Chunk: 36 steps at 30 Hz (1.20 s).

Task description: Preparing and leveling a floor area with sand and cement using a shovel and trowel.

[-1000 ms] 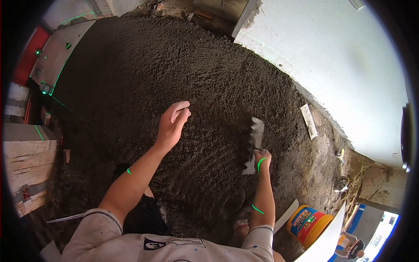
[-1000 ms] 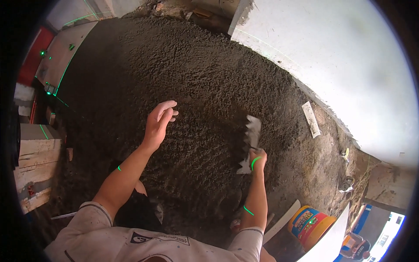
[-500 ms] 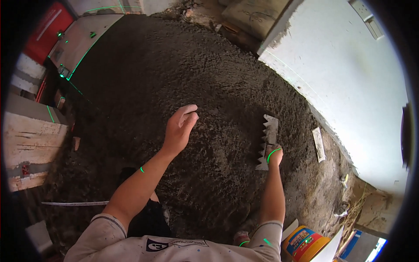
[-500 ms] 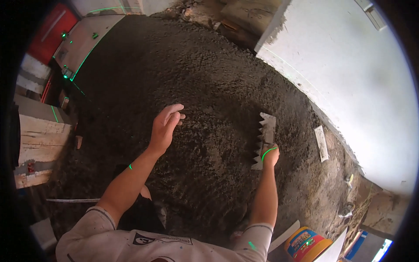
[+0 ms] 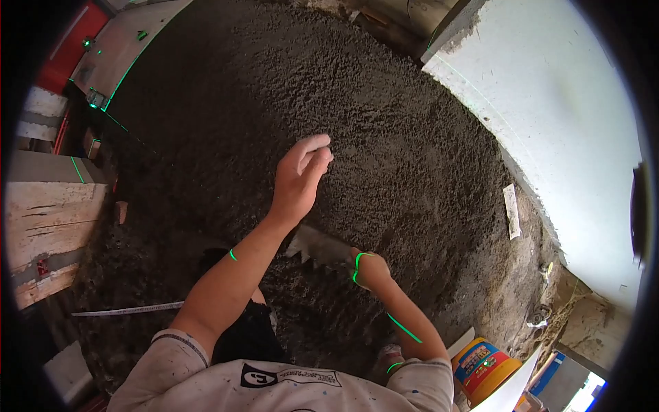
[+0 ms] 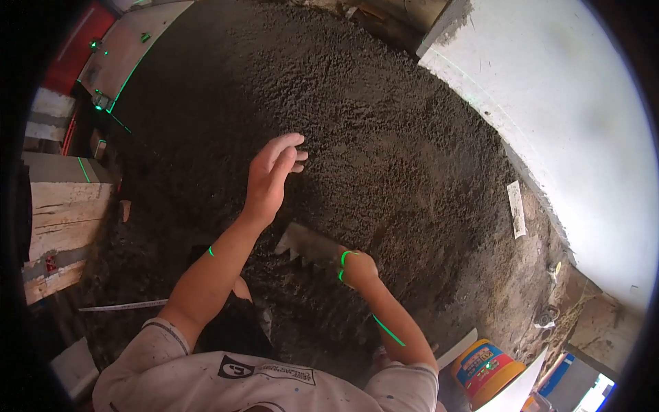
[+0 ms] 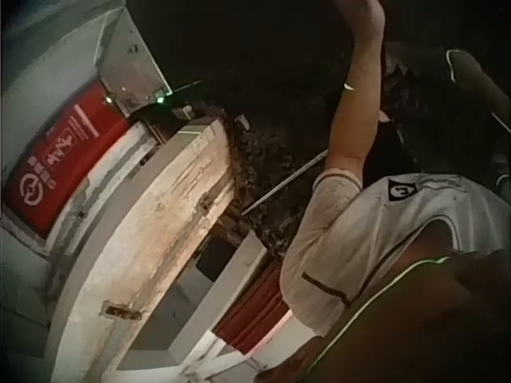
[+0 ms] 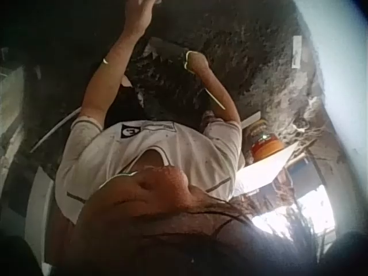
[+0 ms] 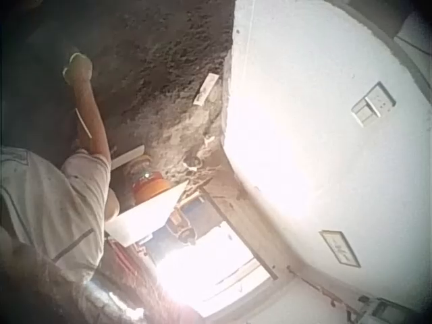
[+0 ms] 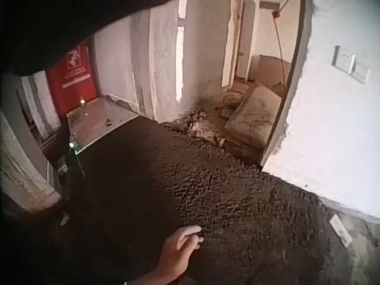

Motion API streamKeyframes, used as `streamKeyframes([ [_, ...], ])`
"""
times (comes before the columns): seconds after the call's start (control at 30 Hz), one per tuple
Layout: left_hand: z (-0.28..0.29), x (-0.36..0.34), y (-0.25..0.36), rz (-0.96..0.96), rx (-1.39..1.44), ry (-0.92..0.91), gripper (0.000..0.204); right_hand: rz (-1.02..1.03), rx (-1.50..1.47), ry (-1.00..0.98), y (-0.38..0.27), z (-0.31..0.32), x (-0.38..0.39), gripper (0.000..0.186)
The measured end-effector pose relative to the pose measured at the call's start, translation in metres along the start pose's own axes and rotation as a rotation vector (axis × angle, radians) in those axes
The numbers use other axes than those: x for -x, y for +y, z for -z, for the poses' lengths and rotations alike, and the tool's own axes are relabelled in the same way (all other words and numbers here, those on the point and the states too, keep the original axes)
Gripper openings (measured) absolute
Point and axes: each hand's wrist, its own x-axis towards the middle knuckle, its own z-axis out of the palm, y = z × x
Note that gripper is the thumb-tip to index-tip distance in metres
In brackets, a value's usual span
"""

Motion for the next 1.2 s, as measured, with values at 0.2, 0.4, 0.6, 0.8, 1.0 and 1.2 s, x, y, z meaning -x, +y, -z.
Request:
streamKeyframes([
  [0.2, 0.012, -0.001, 0.007, -0.002, -0.035, 0.016, 0.047, -0.734, -0.732, 0.625, 0.061, -0.035, 0.070, 0.019],
  [0.4, -0.025, -0.003, 0.000, -0.031, 0.109, -0.080, 0.054, -0.247, -0.541, 0.390, -0.025, -0.169, 0.028, 0.024],
  [0.6, 0.018, -0.002, -0.001, 0.016, 0.033, -0.007, 0.054, -0.068, -0.343, -0.021, -0.250, -0.096, -0.032, 0.040],
  [0.8, 0.023, -0.002, 0.008, 0.031, 0.011, 0.026, 0.051, 0.272, -1.603, -0.091, -0.270, -0.104, -0.059, 0.052],
  [1.0, 0.041, -0.009, -0.002, 0.053, 0.006, 0.060, 0.051, -0.158, -0.617, 0.040, -0.234, -0.072, -0.040, 0.040],
  [1.2, 0.011, -0.013, 0.006, 0.055, 0.030, -0.014, 0.055, -0.537, -0.813, 0.909, -0.036, -0.066, 0.012, 0.034],
])
